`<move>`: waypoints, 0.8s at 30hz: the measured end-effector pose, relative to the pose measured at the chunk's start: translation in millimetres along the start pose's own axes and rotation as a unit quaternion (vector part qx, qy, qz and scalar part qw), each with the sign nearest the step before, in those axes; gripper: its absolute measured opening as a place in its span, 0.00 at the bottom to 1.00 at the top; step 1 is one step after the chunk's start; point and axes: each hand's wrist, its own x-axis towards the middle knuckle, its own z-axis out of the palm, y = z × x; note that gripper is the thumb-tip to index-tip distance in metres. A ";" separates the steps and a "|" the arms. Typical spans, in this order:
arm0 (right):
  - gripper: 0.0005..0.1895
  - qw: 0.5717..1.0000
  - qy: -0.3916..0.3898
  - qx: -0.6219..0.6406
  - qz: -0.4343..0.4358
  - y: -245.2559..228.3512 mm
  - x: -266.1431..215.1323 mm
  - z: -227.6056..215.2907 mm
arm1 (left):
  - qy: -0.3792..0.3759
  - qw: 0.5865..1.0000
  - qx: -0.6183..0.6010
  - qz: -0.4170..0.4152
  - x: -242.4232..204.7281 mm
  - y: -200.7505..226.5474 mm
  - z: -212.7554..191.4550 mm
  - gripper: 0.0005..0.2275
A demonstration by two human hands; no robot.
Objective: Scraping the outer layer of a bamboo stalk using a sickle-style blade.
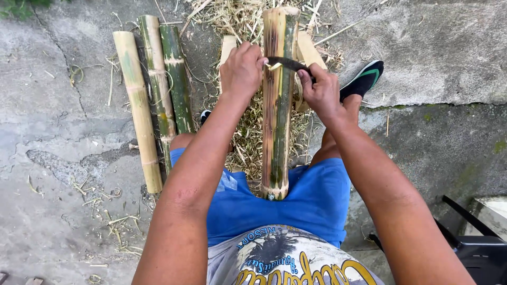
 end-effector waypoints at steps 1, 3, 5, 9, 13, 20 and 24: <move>0.19 1.000 0.001 -0.001 -0.001 1.1 -6.1 0.3 | 0.002 1.000 -0.001 0.001 -4.6 -0.9 2.2 0.11; 0.16 0.991 -0.063 0.088 0.077 4.5 -17.2 -0.1 | -0.063 0.997 -0.034 -0.026 -12.2 -1.5 7.2 0.10; 0.17 0.995 -0.050 0.056 0.066 -3.7 -41.7 -2.1 | -0.058 0.998 -0.032 -0.014 -41.8 2.2 2.0 0.10; 0.16 0.998 -0.044 0.029 0.021 -19.4 -97.2 -1.8 | -0.040 0.998 -0.043 0.001 -110.0 5.9 -2.8 0.09; 0.16 0.999 -0.016 -0.026 -0.017 -28.4 -158.3 -0.2 | -0.004 0.998 -0.063 0.006 -175.0 13.5 -3.8 0.10; 0.12 0.983 -0.157 0.069 0.062 -40.9 -252.2 -15.4 | -0.138 0.980 -0.104 -0.095 -281.5 21.0 2.9 0.08; 0.11 0.956 -0.253 0.016 0.151 -35.9 -250.8 -26.5 | -0.092 0.984 -0.129 -0.082 -310.5 25.1 13.2 0.07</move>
